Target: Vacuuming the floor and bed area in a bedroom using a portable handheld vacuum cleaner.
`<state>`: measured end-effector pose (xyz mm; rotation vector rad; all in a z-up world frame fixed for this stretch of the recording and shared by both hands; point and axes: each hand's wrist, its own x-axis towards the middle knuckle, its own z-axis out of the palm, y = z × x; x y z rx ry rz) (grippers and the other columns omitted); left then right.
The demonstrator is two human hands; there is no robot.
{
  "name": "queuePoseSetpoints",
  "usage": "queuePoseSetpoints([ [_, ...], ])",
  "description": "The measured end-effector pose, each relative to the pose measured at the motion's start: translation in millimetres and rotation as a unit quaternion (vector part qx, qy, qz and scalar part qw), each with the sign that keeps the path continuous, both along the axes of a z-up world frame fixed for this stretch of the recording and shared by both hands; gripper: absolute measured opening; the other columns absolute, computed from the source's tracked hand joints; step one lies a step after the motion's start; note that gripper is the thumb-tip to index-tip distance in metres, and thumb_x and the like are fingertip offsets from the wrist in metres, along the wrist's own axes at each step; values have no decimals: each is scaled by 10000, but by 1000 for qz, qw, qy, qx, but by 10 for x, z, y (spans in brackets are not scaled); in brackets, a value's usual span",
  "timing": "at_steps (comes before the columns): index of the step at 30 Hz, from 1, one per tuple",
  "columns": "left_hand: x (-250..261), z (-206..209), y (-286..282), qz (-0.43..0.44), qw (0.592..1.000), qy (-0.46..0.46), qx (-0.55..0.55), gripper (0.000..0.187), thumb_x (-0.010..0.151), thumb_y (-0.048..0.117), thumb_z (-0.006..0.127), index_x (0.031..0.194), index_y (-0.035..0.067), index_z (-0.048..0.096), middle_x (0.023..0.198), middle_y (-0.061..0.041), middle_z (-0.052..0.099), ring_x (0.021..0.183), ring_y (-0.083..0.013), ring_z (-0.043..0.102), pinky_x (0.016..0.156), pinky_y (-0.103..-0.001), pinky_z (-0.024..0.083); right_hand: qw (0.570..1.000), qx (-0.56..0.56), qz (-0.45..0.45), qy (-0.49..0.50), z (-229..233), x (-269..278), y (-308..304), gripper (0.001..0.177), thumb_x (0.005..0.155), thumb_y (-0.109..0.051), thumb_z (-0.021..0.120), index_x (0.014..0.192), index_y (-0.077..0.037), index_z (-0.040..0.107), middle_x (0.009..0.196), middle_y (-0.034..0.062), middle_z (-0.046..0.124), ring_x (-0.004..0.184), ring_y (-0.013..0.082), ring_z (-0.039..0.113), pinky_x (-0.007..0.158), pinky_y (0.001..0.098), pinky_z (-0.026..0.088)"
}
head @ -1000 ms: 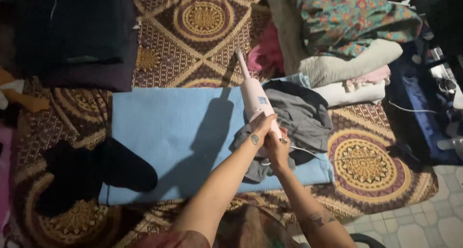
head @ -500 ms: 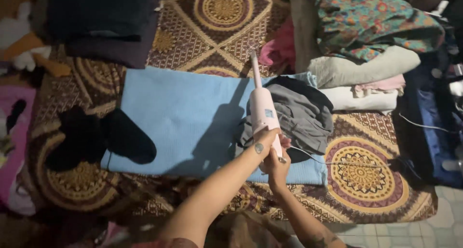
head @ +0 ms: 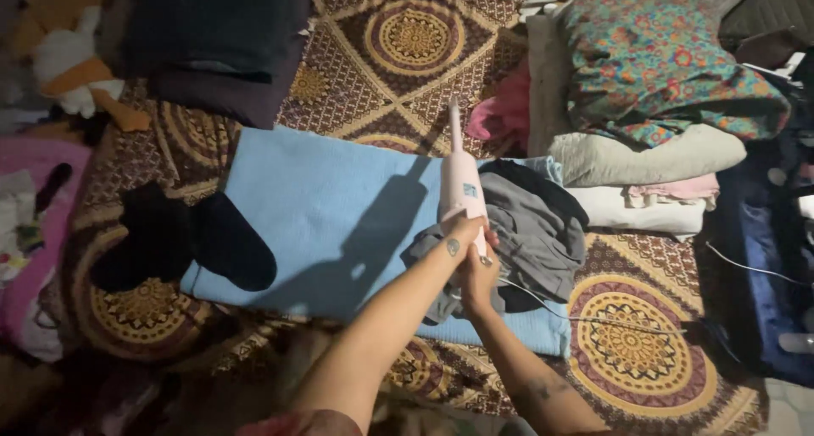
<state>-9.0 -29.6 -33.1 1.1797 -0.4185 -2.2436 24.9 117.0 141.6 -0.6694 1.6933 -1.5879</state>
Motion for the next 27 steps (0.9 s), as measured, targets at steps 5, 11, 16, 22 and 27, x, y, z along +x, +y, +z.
queuePoseSetpoints([
  [5,0,219,-256,-7,997,-66,-36,165,891,71,578,1045,14,590,711,-153,644,589,-341,681,523,-486,587,997,-67,-2,-27,-187,-30,-289,367,976,-242,598,1223,20,668,1050,50,721,910,127,670,788,277,537],
  [11,-157,183,-780,-35,992,-95,-69,163,914,97,573,1029,-11,614,684,-124,626,550,-292,661,485,-439,561,997,0,52,-49,-183,-327,-800,355,984,-296,560,1173,-16,667,962,50,680,817,139,622,692,303,494],
  [16,-205,327,-1359,-52,986,-118,-105,194,972,163,609,923,-24,597,662,-135,625,556,-293,675,494,-448,551,988,-3,127,-89,-189,-445,-1443,337,1020,-320,549,1136,-16,638,964,21,636,839,102,590,715,264,473],
  [22,-97,-209,-2270,-81,992,-47,-80,207,965,172,661,884,-18,646,646,-108,620,541,-266,666,480,-420,549,986,-38,92,-130,-606,-237,-2302,382,1012,-327,591,1215,-6,636,987,31,631,828,117,582,703,274,471],
  [27,147,-313,-2887,-83,991,-66,-86,207,924,171,751,873,-12,670,643,-91,631,524,-257,640,469,-410,536,985,-4,98,-142,-520,19,-2912,447,964,-298,552,1354,-81,542,1100,28,677,921,128,665,768,271,523],
])
